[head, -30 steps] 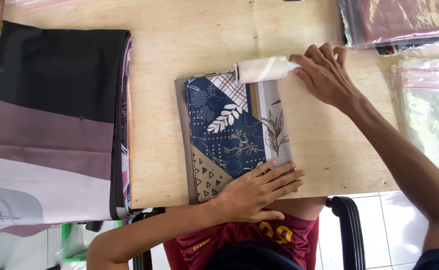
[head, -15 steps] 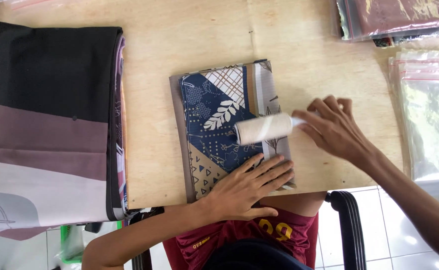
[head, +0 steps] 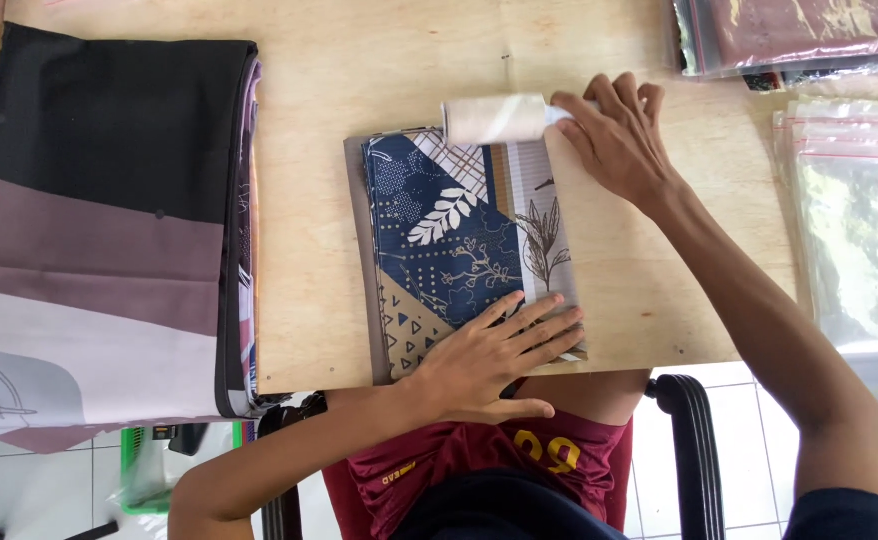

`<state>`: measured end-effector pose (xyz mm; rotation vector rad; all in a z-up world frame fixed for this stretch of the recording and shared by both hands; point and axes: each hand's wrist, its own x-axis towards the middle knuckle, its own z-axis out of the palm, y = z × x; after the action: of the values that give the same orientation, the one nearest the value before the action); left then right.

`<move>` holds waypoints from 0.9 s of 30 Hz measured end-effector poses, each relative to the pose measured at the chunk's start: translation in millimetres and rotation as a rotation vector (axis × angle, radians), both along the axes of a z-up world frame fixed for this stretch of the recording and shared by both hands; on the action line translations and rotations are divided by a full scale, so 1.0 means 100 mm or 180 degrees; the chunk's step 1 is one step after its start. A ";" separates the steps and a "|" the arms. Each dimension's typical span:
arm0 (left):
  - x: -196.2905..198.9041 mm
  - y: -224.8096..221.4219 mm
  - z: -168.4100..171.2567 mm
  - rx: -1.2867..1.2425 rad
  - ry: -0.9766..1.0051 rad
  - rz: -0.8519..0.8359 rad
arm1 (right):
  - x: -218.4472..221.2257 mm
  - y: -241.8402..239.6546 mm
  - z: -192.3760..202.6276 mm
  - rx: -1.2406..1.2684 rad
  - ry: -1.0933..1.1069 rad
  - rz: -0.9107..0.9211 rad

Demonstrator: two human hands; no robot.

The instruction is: Using a lint roller to remove lint and debris from folded fabric items on a workspace table.

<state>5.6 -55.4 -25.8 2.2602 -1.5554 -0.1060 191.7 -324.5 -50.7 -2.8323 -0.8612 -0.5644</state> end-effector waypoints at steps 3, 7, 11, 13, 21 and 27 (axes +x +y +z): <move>0.06 0.04 0.13 -0.0222 0.0807 -0.0092 | 0.01 -0.02 -0.03 0.0252 0.0064 -0.0078; 0.29 0.22 0.57 -0.1752 0.2284 0.0239 | -0.26 -0.08 0.20 0.0573 0.0332 -0.0052; 0.95 0.16 0.56 -0.2131 0.0992 0.0660 | -0.58 -0.21 0.27 0.0608 0.0550 0.0053; 1.45 0.05 0.42 -0.1830 0.0136 0.0530 | -0.68 -0.29 0.18 0.0443 0.0581 -0.0080; 2.15 -0.32 -0.29 -0.0923 0.1449 0.0183 | -1.04 -0.32 0.13 0.0181 0.0407 -0.0097; 1.97 -0.30 -0.34 -0.0419 0.0178 0.0130 | -1.54 -0.41 0.05 0.0052 0.0658 -0.0119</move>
<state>202.9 -85.3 -59.6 2.1669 -1.4435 -0.0535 37.5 -365.9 -45.5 -2.8330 -0.7636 -0.2740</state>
